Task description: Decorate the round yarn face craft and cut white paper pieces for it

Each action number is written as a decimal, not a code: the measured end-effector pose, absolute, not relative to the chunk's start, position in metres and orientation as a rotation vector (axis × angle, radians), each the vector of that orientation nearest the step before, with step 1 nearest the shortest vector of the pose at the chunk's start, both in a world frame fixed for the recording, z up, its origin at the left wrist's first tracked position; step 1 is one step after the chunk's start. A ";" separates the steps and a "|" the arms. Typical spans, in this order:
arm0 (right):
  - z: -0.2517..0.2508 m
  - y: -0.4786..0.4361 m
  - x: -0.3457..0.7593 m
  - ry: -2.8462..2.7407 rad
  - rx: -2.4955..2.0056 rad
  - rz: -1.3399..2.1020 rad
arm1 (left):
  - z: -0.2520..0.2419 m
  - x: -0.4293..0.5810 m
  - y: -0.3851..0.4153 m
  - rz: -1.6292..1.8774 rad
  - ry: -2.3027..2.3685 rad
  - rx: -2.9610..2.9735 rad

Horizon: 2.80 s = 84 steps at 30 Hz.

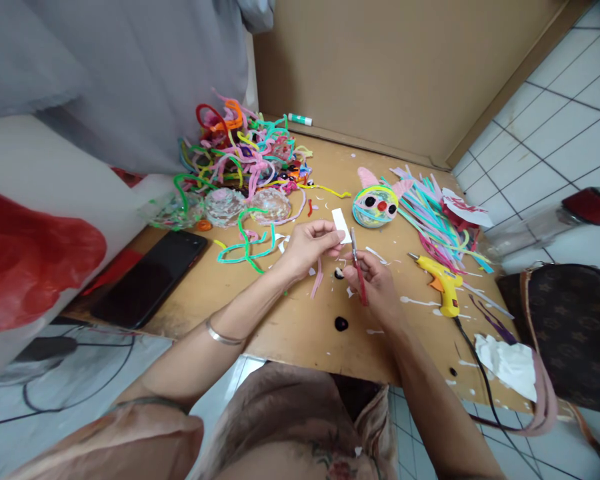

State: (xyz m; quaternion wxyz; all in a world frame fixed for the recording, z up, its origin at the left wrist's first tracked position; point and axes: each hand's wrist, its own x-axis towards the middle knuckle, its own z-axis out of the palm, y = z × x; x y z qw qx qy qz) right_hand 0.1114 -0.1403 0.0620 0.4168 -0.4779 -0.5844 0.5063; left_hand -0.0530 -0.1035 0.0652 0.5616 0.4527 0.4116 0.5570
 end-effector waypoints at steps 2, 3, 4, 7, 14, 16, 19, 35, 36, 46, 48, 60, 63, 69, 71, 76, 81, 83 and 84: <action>0.063 -0.139 0.113 -1.375 -1.177 1.245 | 0.061 -0.055 -0.104 1.473 1.079 1.346; 0.063 -0.138 0.114 -1.310 -1.161 1.240 | 0.059 -0.056 -0.104 1.548 1.125 1.520; 0.064 -0.137 0.115 -1.244 -1.138 1.242 | 0.057 -0.057 -0.104 1.595 1.158 1.697; 0.065 -0.134 0.117 -1.088 -1.029 1.313 | 0.053 -0.061 -0.106 1.562 1.200 2.128; 0.067 -0.135 0.116 -1.041 -0.999 1.439 | 0.051 -0.058 -0.110 1.452 1.217 2.437; 0.068 -0.136 0.116 -1.032 -1.009 1.455 | 0.051 -0.057 -0.110 1.440 1.191 2.422; 0.069 -0.135 0.116 -1.000 -1.004 1.474 | 0.051 -0.057 -0.110 1.419 1.198 2.419; 0.065 -0.136 0.117 -1.161 -1.077 1.071 | 0.060 -0.038 -0.119 1.453 0.838 1.111; 0.066 -0.136 0.117 -1.162 -1.082 1.068 | 0.060 -0.037 -0.119 1.465 0.831 1.090; 0.068 -0.139 0.111 -1.223 -1.120 1.052 | 0.061 -0.034 -0.123 1.411 0.981 1.044; 0.068 -0.138 0.111 -1.226 -1.127 1.042 | 0.062 -0.034 -0.124 1.395 0.974 1.027; 0.067 -0.138 0.112 -1.239 -1.142 1.082 | 0.070 -0.035 -0.127 1.202 0.952 1.018; 0.069 -0.138 0.113 -1.288 -1.136 1.186 | 0.072 -0.043 -0.121 1.283 0.983 1.050; 0.068 -0.142 0.113 -1.560 -1.152 1.267 | 0.072 -0.057 -0.108 1.438 0.985 1.071; 0.068 -0.143 0.113 -1.617 -1.134 1.260 | 0.073 -0.057 -0.110 1.381 0.977 1.082; 0.069 -0.142 0.114 -1.625 -1.096 1.253 | 0.076 -0.052 -0.117 1.255 0.955 1.088; 0.069 -0.141 0.114 -1.644 -1.102 1.224 | 0.075 -0.052 -0.118 1.243 0.943 1.070; 0.068 -0.142 0.114 -1.637 -1.111 1.238 | 0.075 -0.052 -0.117 1.250 0.940 1.070; 0.068 -0.142 0.115 -1.632 -1.115 1.251 | 0.075 -0.052 -0.117 1.256 0.941 1.071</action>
